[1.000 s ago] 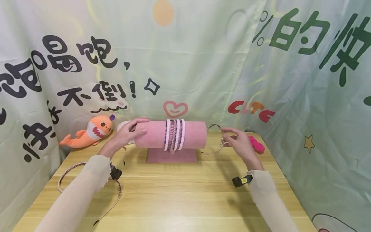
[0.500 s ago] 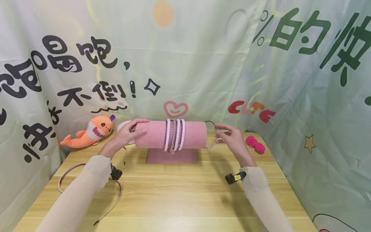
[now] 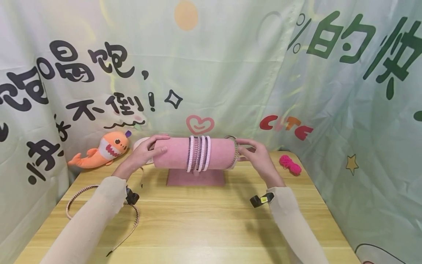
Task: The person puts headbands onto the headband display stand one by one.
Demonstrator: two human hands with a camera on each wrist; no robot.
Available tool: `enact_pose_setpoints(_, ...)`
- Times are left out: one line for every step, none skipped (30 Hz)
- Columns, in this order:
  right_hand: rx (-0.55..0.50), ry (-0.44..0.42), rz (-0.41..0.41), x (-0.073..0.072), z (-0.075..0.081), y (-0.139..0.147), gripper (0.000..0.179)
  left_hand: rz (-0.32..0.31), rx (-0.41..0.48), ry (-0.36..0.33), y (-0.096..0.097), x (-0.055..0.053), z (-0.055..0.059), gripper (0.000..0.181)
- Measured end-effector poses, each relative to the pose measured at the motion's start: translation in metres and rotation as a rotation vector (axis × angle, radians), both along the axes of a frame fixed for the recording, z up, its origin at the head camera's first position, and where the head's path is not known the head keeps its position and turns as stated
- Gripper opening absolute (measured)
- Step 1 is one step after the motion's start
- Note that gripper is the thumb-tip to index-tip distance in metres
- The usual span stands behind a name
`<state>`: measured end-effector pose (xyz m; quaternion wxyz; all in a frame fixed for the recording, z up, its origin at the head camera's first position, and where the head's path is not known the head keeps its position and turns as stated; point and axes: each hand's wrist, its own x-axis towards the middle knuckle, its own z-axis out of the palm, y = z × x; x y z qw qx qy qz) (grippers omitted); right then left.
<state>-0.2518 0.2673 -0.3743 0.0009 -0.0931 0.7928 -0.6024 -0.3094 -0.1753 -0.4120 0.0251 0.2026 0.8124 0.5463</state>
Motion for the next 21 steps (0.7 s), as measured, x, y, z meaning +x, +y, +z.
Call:
enact_pose_setpoints(0.002,0.004,0.012,0.000,0.000,-0.001,0.049,0.000,0.000,-0.002,0.000,0.000,0.000,0.051)
enact_pose_setpoints(0.004,0.010,0.024,-0.001,0.000,-0.002,0.049,-0.001,0.001,-0.003,0.000,0.000,0.000,0.051)
enact_pose_setpoints(0.005,0.017,0.038,-0.001,-0.001,-0.002,0.048,-0.001,0.002,-0.003,0.000,0.000,0.000,0.050)
enact_pose_setpoints(0.005,0.026,0.049,-0.002,-0.001,-0.003,0.047,0.000,0.000,-0.001,0.000,0.000,0.000,0.050)
enact_pose_setpoints(0.011,0.035,0.061,-0.002,-0.002,-0.004,0.047,-0.002,0.002,0.000,0.000,0.000,-0.001,0.050)
enact_pose_setpoints(0.015,0.046,0.071,-0.003,-0.002,-0.004,0.046,-0.003,0.002,0.002,0.000,0.000,0.000,0.050)
enact_pose_setpoints(0.023,0.058,0.081,-0.004,-0.003,-0.005,0.046,-0.003,0.001,0.006,0.000,0.000,0.000,0.050)
enact_pose_setpoints(0.033,0.068,0.085,-0.005,-0.004,-0.005,0.045,-0.003,0.000,0.011,-0.001,0.000,0.000,0.050)
enact_pose_setpoints(0.044,0.075,0.090,-0.005,-0.004,-0.005,0.044,-0.002,-0.002,0.015,-0.001,0.000,0.000,0.050)
enact_pose_setpoints(0.056,0.083,0.092,-0.006,-0.005,-0.005,0.044,-0.002,-0.003,0.019,-0.001,0.000,0.000,0.050)
enact_pose_setpoints(0.071,0.089,0.094,-0.006,-0.006,-0.005,0.044,-0.002,-0.003,0.020,-0.001,0.001,0.000,0.049)
enact_pose_setpoints(0.084,0.094,0.089,-0.007,-0.007,-0.005,0.045,-0.002,-0.006,0.022,-0.001,0.001,0.000,0.049)
enact_pose_setpoints(0.098,0.099,0.086,-0.007,-0.008,-0.005,0.046,-0.002,-0.007,0.024,-0.001,0.001,0.000,0.049)
enact_pose_setpoints(0.110,0.099,0.079,-0.007,-0.008,-0.005,0.047,-0.002,-0.008,0.025,-0.001,0.000,0.000,0.049)
enact_pose_setpoints(0.123,0.100,0.075,-0.007,-0.009,-0.004,0.048,-0.002,-0.010,0.026,-0.001,0.000,-0.001,0.049)
enact_pose_setpoints(0.134,0.104,0.071,-0.008,-0.010,-0.004,0.049,-0.002,-0.010,0.025,-0.001,0.000,-0.001,0.049)
enact_pose_setpoints(0.145,0.110,0.070,-0.007,-0.010,-0.004,0.049,-0.002,-0.009,0.022,-0.001,0.000,-0.001,0.049)
enact_pose_setpoints(0.156,0.115,0.068,-0.007,-0.011,-0.003,0.049,-0.002,-0.009,0.021,-0.001,0.000,-0.001,0.049)
enact_pose_setpoints(0.167,0.122,0.069,-0.007,-0.012,-0.002,0.049,-0.001,-0.006,0.017,-0.001,0.000,-0.001,0.049)
enact_pose_setpoints(0.177,0.130,0.068,-0.008,-0.013,-0.001,0.049,-0.002,-0.004,0.015,-0.001,-0.001,-0.001,0.049)
enact_pose_setpoints(0.182,0.140,0.074,-0.008,-0.014,0.000,0.048,-0.002,-0.001,0.012,-0.001,-0.001,-0.001,0.049)
